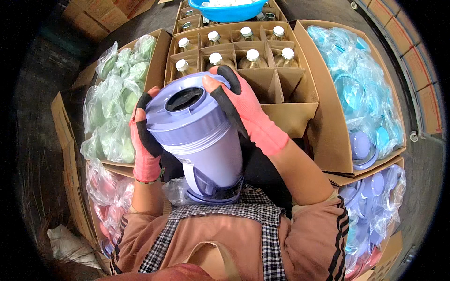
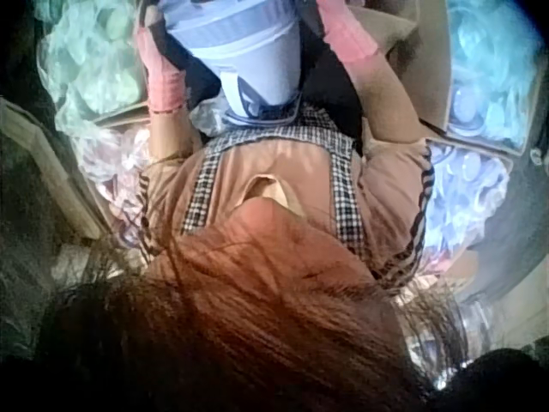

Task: The person sits on the floor in a warehouse and packs plastic pitchers into cardboard boxes. They unwrap pitchers from plastic bags, insert metal strainers into the pitchers, secure the lids, and place the assembled units into boxes.

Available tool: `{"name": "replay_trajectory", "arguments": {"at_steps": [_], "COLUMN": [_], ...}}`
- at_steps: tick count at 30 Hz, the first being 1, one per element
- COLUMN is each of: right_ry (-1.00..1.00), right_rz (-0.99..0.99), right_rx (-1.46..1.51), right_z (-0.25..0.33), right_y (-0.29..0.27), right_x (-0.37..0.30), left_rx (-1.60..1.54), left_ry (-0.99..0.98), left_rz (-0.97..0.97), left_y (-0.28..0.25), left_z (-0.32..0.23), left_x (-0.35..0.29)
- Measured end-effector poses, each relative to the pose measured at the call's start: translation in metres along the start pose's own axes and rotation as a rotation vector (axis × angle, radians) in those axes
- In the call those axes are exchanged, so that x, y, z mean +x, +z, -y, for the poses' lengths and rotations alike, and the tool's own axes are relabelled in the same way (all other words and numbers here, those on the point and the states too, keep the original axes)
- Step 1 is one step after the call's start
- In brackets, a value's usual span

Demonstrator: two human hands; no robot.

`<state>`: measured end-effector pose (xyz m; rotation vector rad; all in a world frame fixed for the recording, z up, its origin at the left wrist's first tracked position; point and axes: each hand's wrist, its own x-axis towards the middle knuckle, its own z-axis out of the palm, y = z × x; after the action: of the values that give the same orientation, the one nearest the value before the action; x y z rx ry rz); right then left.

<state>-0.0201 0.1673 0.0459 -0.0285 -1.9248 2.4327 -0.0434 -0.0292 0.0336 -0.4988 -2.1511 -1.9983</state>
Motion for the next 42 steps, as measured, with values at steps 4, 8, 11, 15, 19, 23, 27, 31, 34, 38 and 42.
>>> {"name": "replay_trajectory", "arguments": {"at_steps": [4,8,11,15,19,23,27,31,34,38,42], "right_ry": [-0.113,-0.08,-0.238,-0.389,-0.058,-0.042,-0.412,0.001,-0.228,-0.376,-0.14], "right_rz": [0.041,0.015,-0.158,-0.009,-0.214,-0.102,0.031,-0.218,-0.025,-0.045,-0.133], "right_rx": [0.052,0.105,-0.116,-0.7,-0.099,0.277,-0.994,0.134,0.061,0.041,0.087], "right_z": [-0.01,-0.023,-0.038,-0.009,-0.007,-0.033,-0.006,-0.015,-0.039,-0.021,-0.017], "right_y": [-0.007,-0.011,-0.001,0.003,-0.035,0.0,0.007,-0.016,-0.001,-0.001,-0.003], "right_x": [0.006,0.006,-0.01,-0.038,0.03,0.015,-0.033,0.034,0.011,-0.009,0.024], "left_rx": [0.22,0.197,-0.026,-0.463,-0.127,-0.36,0.019,-0.217,-0.451,0.317,0.205], "left_ry": [0.087,0.07,0.021,-0.183,-0.063,-0.162,-0.319,-0.122,-0.284,0.184,0.312], "left_rz": [-0.033,-0.037,0.054,0.259,0.115,0.087,-0.029,-0.215,0.124,-0.204,-0.13], "left_y": [-0.002,0.001,-0.008,-0.026,-0.008,-0.006,-0.027,0.001,-0.011,-0.021,0.005], "left_z": [-0.001,0.0,0.02,0.051,0.01,0.027,0.055,0.03,0.04,0.085,0.025], "left_x": [-0.006,-0.006,0.002,0.024,0.015,0.02,0.043,0.012,0.03,0.036,0.003]}}
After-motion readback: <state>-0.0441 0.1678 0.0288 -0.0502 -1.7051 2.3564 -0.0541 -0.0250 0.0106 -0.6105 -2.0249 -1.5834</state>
